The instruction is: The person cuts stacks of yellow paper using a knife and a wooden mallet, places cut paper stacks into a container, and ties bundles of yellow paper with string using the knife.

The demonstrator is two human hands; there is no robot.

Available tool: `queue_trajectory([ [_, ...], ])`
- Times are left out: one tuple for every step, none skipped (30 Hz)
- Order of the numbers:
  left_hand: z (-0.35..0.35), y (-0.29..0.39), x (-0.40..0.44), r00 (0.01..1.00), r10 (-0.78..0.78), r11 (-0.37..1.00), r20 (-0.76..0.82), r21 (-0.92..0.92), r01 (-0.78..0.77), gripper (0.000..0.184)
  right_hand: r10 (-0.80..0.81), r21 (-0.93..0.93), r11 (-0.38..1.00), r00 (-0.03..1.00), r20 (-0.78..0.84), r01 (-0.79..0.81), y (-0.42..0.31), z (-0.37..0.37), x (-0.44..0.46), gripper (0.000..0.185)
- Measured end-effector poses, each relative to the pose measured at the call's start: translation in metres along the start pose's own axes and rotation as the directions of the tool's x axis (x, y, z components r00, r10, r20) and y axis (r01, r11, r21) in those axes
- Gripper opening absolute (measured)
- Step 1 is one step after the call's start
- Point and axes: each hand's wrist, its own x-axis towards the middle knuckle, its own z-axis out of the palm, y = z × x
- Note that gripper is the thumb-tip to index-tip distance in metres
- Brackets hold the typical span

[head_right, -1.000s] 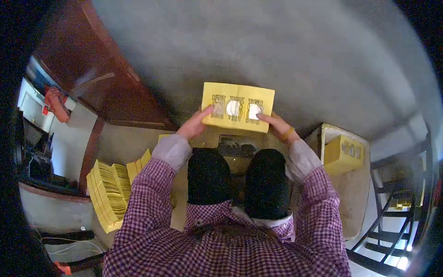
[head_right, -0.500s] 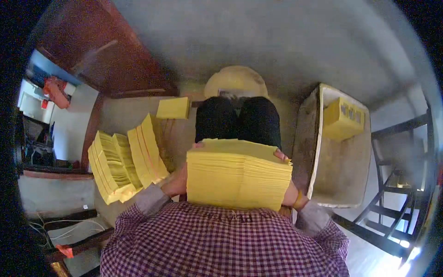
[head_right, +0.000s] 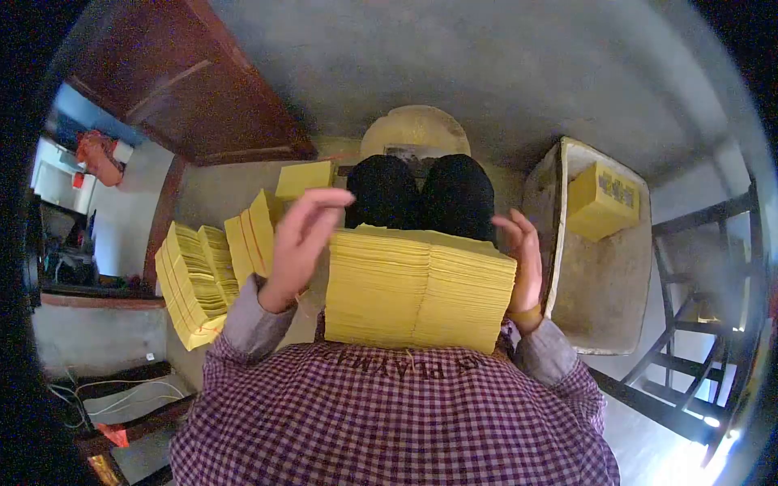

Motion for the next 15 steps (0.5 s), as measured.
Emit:
queue_trajectory([
  [0.006,0.016,0.006,0.986,0.001,0.989,0.164,0.148,-0.026,0.023,0.038,-0.039,0.998,0.999,-0.005,-0.038,0.004,-0.003,0.002,0.049],
  [0.01,0.028,0.011,0.986,-0.002,0.989,0.164,0.149,-0.023,0.023,0.04,-0.024,0.999,0.998,-0.04,-0.041,0.004,0.001,0.003,0.049],
  [0.014,0.039,0.016,0.931,0.021,0.914,0.365,0.37,-0.166,0.025,0.042,-0.021,0.999,0.998,-0.041,-0.043,0.002,0.004,0.005,0.049],
  [0.017,0.043,0.021,0.834,-0.013,0.777,0.551,0.53,-0.339,0.027,-0.001,-0.032,0.999,0.999,-0.046,-0.001,-0.003,0.007,0.006,0.048],
  [0.019,0.041,0.025,0.833,-0.015,0.777,0.553,0.531,-0.339,0.027,-0.045,-0.045,0.998,0.998,-0.05,0.043,-0.011,0.01,0.009,0.046],
  [0.021,0.038,0.029,0.798,-0.044,0.752,0.602,0.545,-0.37,0.029,-0.043,-0.042,0.998,0.998,-0.054,0.041,-0.019,0.013,0.01,0.046],
  [0.023,0.036,0.032,0.758,-0.075,0.728,0.648,0.555,-0.402,0.032,-0.084,-0.133,0.988,0.996,-0.028,0.08,-0.03,0.016,0.011,0.041],
  [0.023,0.036,0.038,0.755,-0.075,0.728,0.652,0.553,-0.405,0.032,-0.125,-0.223,0.967,0.992,0.004,0.123,-0.042,0.019,0.013,0.037],
  [0.022,0.036,0.042,0.734,-0.1,0.727,0.672,0.553,-0.407,0.031,-0.122,-0.222,0.968,0.993,0.0,0.119,-0.057,0.024,0.016,0.037],
  [0.022,0.036,0.043,0.712,-0.126,0.727,0.69,0.553,-0.407,0.03,-0.039,-0.336,0.939,0.991,0.127,0.08,-0.071,0.029,0.019,0.032],
  [0.022,0.038,0.044,0.71,-0.128,0.727,0.692,0.553,-0.407,0.03,0.056,-0.448,0.892,0.969,0.242,0.061,-0.081,0.033,0.023,0.028],
  [0.023,0.04,0.045,0.699,-0.156,0.727,0.698,0.56,-0.397,0.029,0.068,-0.491,0.863,0.938,0.339,0.115,-0.085,0.036,0.028,0.029],
  [0.023,0.042,0.047,0.688,-0.182,0.727,0.702,0.568,-0.387,0.027,0.065,-0.492,0.863,0.938,0.34,0.119,-0.092,0.042,0.033,0.029],
  [0.023,0.04,0.048,0.69,-0.179,0.725,0.701,0.569,-0.389,0.027,0.061,-0.623,0.7,0.839,0.54,0.35,-0.1,0.05,0.037,0.033],
  [0.024,0.036,0.048,0.725,-0.149,0.727,0.672,0.572,-0.38,0.026,0.116,-0.653,0.49,0.699,0.705,0.578,-0.103,0.057,0.041,0.037],
])
